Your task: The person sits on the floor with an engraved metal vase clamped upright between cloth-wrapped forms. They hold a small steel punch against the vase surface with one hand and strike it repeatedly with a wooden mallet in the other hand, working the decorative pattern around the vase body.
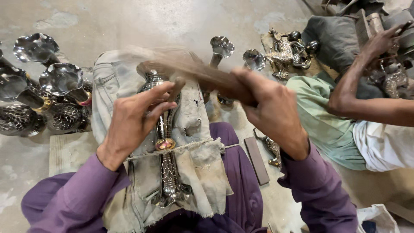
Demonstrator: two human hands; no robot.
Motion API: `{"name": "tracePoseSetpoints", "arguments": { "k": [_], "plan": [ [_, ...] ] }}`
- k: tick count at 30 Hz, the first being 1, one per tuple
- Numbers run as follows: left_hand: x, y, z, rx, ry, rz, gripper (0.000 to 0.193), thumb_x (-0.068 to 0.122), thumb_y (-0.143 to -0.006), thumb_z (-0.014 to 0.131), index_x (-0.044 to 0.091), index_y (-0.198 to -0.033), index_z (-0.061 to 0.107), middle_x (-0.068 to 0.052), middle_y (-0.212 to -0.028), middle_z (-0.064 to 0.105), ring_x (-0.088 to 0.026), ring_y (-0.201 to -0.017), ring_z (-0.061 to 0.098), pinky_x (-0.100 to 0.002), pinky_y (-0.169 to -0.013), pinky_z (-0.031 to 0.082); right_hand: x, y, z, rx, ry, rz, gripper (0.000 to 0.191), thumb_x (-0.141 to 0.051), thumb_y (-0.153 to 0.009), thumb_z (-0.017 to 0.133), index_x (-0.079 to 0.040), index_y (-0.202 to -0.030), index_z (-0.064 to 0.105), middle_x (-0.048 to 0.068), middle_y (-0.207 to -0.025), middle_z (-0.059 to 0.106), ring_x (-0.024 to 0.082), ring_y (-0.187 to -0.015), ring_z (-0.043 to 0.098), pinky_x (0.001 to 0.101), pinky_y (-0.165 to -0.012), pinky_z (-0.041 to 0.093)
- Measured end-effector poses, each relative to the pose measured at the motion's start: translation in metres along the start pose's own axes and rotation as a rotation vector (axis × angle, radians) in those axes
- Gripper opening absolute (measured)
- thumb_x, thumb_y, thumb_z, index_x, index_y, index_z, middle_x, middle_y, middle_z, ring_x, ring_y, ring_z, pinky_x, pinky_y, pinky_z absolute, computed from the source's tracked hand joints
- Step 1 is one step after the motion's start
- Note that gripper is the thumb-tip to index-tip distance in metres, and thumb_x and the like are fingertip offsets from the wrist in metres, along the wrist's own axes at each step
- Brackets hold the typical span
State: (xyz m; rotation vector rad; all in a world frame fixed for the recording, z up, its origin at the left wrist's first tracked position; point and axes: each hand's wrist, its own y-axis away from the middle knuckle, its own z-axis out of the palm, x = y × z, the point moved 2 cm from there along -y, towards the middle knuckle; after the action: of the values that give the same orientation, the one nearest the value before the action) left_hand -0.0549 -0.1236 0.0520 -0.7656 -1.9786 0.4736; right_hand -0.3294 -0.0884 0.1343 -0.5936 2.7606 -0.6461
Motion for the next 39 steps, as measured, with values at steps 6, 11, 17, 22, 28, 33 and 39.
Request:
{"name": "tracePoseSetpoints", "arguments": {
  "k": [6, 11, 17, 22, 28, 33, 39],
  "plan": [
    [0.006, -0.016, -0.004, -0.151, -0.026, 0.081, 0.042, 0.016, -0.096, 0.071, 0.015, -0.137, 0.065, -0.01, -0.108, 0.078, -0.023, -0.089, 0.079, -0.037, -0.072, 0.062, 0.021, 0.028, 0.035, 0.083, -0.722, 0.261, 0.038, -0.004, -0.095, 0.069, -0.016, -0.13, 0.058, 0.013, -0.095, 0.071, 0.029, -0.083, 0.067, 0.0362, -0.081, 0.06],
    [0.005, -0.029, 0.003, -0.376, -0.169, 0.047, 0.042, 0.024, -0.092, 0.067, 0.025, -0.134, 0.067, -0.004, -0.099, 0.08, -0.02, -0.062, 0.075, -0.038, -0.062, 0.061, 0.018, 0.053, 0.055, 0.236, -0.576, 0.165, 0.038, -0.002, -0.093, 0.066, -0.008, -0.129, 0.056, 0.012, -0.1, 0.068, 0.027, -0.088, 0.068, 0.0388, -0.078, 0.057],
    [0.005, -0.036, 0.006, -0.489, -0.203, 0.052, 0.043, 0.018, -0.091, 0.063, 0.025, -0.133, 0.067, -0.003, -0.089, 0.081, -0.015, -0.058, 0.071, -0.038, -0.057, 0.058, 0.028, 0.08, 0.08, 0.139, -0.311, 0.375, 0.041, -0.001, -0.082, 0.069, -0.004, -0.122, 0.06, 0.008, -0.08, 0.061, 0.02, -0.068, 0.061, 0.0394, -0.062, 0.051],
    [0.007, -0.04, 0.008, -0.472, -0.201, 0.132, 0.04, 0.017, -0.091, 0.064, 0.022, -0.13, 0.07, -0.002, -0.087, 0.08, -0.014, -0.054, 0.066, -0.036, -0.054, 0.058, 0.024, 0.091, 0.099, 0.262, -0.664, 0.325, 0.041, 0.0, -0.086, 0.065, -0.001, -0.125, 0.056, 0.009, -0.093, 0.062, 0.02, -0.085, 0.063, 0.0387, -0.075, 0.054],
    [0.002, -0.041, 0.01, -0.578, -0.231, 0.081, 0.041, 0.023, -0.089, 0.064, 0.027, -0.129, 0.069, -0.001, -0.082, 0.079, -0.013, -0.049, 0.063, -0.034, -0.052, 0.056, 0.023, 0.099, 0.105, 0.31, -0.794, 0.475, 0.037, 0.006, -0.086, 0.064, 0.001, -0.122, 0.053, 0.007, -0.095, 0.063, 0.014, -0.085, 0.064, 0.0305, -0.078, 0.053],
    [0.005, -0.045, 0.008, -0.586, -0.265, 0.17, 0.043, 0.019, -0.09, 0.062, 0.027, -0.132, 0.069, -0.002, -0.077, 0.078, -0.012, -0.051, 0.062, -0.033, -0.053, 0.056, 0.011, 0.104, 0.108, 0.413, -0.667, 0.379, 0.032, 0.005, -0.089, 0.065, 0.002, -0.119, 0.055, 0.005, -0.086, 0.068, 0.015, -0.077, 0.066, 0.0303, -0.07, 0.056],
    [0.0, -0.038, 0.005, -0.708, -0.325, 0.074, 0.045, 0.021, -0.096, 0.06, 0.031, -0.139, 0.065, -0.002, -0.084, 0.077, -0.016, -0.052, 0.065, -0.029, -0.05, 0.058, 0.005, 0.107, 0.107, 0.067, -0.411, 0.608, 0.037, 0.005, -0.081, 0.066, -0.002, -0.117, 0.061, 0.008, -0.081, 0.062, 0.019, -0.07, 0.061, 0.0348, -0.067, 0.052]
  ]
}}
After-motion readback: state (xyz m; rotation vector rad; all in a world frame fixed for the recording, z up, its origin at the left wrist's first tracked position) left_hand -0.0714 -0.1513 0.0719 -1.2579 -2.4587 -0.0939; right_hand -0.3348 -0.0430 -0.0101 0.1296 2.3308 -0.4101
